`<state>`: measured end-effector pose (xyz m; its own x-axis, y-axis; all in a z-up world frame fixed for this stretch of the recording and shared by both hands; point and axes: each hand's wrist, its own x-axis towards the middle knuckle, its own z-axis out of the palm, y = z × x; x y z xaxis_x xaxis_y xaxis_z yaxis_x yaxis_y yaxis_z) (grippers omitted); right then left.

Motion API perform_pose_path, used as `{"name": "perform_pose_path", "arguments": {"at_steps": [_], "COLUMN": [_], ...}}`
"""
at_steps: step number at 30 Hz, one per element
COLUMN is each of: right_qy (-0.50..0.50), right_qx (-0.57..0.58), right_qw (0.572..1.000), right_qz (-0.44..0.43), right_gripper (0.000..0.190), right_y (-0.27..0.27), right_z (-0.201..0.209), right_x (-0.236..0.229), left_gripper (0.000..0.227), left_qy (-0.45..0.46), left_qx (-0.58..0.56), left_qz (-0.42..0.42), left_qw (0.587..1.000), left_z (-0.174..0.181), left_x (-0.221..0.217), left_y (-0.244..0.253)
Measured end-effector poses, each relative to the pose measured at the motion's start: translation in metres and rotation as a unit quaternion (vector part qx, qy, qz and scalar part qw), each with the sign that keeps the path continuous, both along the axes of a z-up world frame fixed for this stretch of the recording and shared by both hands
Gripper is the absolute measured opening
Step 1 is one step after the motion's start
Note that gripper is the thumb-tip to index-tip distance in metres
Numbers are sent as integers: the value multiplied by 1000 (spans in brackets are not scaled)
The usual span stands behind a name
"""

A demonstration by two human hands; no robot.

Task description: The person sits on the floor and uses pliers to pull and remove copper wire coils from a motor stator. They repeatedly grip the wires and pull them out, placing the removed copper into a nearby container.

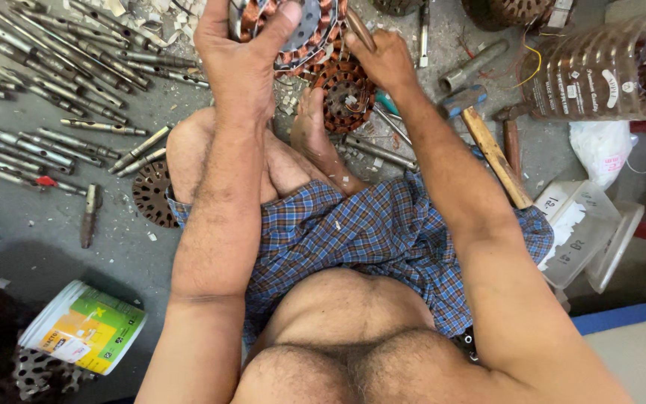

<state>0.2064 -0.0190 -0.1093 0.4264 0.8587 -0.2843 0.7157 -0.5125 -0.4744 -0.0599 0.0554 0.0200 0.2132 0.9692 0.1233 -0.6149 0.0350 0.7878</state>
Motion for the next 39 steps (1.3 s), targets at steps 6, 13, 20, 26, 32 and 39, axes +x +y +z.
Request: {"name": "perform_pose_path", "arguments": {"at_steps": [6, 13, 20, 26, 32, 39], "right_qy": [190, 281, 577, 690, 531, 476], "right_qx": [328, 544, 390, 225, 124, 46], "right_qw": [923, 789, 712, 687, 838, 876], "right_qz": [-62, 56, 93, 50, -25, -65], "right_gripper": [39, 26, 35, 47, 82, 85], "right_y": [-80, -160, -216, -235, -229, -225], "right_z": [55, 172, 197, 171, 173, 179], "right_x": [-35, -69, -109, -142, -128, -111], "left_gripper": [47, 41, 40, 43, 42, 40], "left_qy": [84, 240, 269, 279, 291, 290], "left_qx": [54, 172, 253, 326, 329, 374], "left_qz": [0, -42, -73, -61, -108, -107], "left_qw": [995, 954, 926, 901, 892, 875], "left_z": [1, 22, 40, 40, 37, 39], "left_x": [7, 10, 10, 9, 11, 13], "left_y": [-6, -23, -43, -50, -52, -56]}}
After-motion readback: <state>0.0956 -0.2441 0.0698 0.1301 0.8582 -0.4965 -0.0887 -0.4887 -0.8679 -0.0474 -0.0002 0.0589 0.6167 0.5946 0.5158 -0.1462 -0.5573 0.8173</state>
